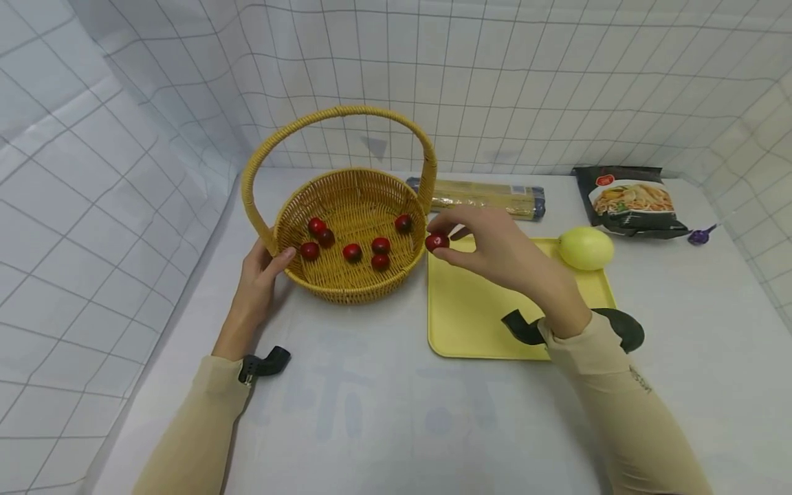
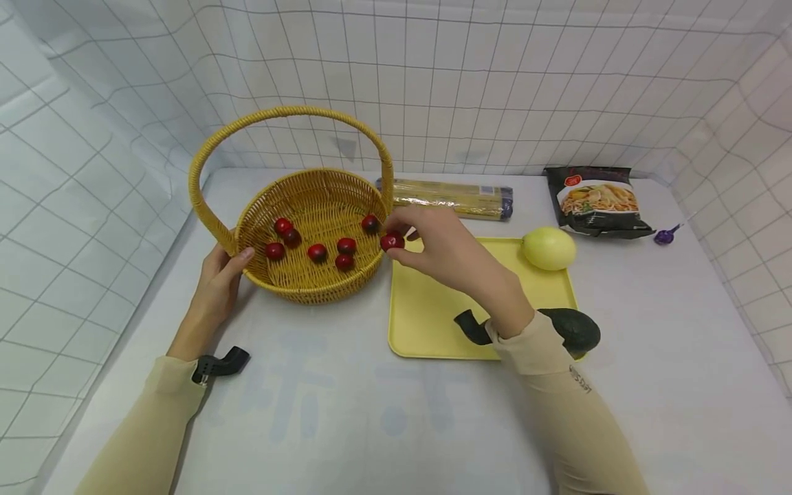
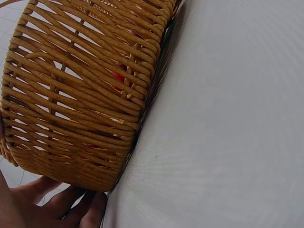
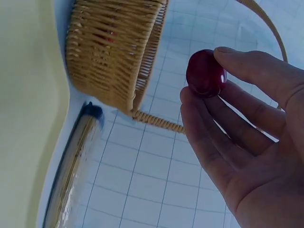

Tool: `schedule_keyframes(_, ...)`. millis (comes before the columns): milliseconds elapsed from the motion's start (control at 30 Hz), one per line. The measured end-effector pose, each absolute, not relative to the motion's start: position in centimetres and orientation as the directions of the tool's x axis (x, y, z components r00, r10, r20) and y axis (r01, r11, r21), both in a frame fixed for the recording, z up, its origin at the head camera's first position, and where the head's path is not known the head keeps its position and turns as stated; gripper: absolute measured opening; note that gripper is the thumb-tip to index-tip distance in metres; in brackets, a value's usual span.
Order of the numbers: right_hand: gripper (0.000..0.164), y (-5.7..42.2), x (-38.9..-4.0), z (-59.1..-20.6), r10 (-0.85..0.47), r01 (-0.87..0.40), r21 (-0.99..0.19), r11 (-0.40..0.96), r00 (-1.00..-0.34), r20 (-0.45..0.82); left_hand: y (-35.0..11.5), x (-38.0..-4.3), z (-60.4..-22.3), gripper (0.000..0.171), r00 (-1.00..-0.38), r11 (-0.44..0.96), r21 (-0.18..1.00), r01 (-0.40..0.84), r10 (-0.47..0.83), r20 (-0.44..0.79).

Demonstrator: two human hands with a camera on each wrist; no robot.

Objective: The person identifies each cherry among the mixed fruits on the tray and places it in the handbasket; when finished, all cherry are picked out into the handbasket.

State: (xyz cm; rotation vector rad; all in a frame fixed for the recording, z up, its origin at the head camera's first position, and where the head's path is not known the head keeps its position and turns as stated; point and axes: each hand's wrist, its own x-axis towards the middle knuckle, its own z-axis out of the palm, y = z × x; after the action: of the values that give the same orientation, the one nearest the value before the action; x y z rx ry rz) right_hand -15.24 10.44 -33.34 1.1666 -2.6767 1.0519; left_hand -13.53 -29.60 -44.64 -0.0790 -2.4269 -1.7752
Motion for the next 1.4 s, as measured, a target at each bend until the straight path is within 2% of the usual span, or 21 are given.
schedule_keyframes(667,0.022,1.7,-15.2,-34.1,-0.684,-0.695,-0.651,0.304,-0.635,0.359,-29.5,-14.1,-44.9,0.059,-0.988,0.271,0.953,0.135,-0.031,0.149)
schedule_keyframes(1133,0.023,-2.2,-14.2,-37.9,-0.673,-0.648,-0.720,0.249,-0.650,0.353,-29.6,-13.8,-44.8,0.059,-0.993,0.263,0.959,0.109,-0.024,0.120)
schedule_keyframes(1400,0.023,-3.0,-14.1,-38.4,-0.665,-0.639,-0.728,0.247,-0.658,0.352,-29.7,-13.6,-44.9,0.060,-0.992,0.255,0.961,0.102,-0.041,0.116)
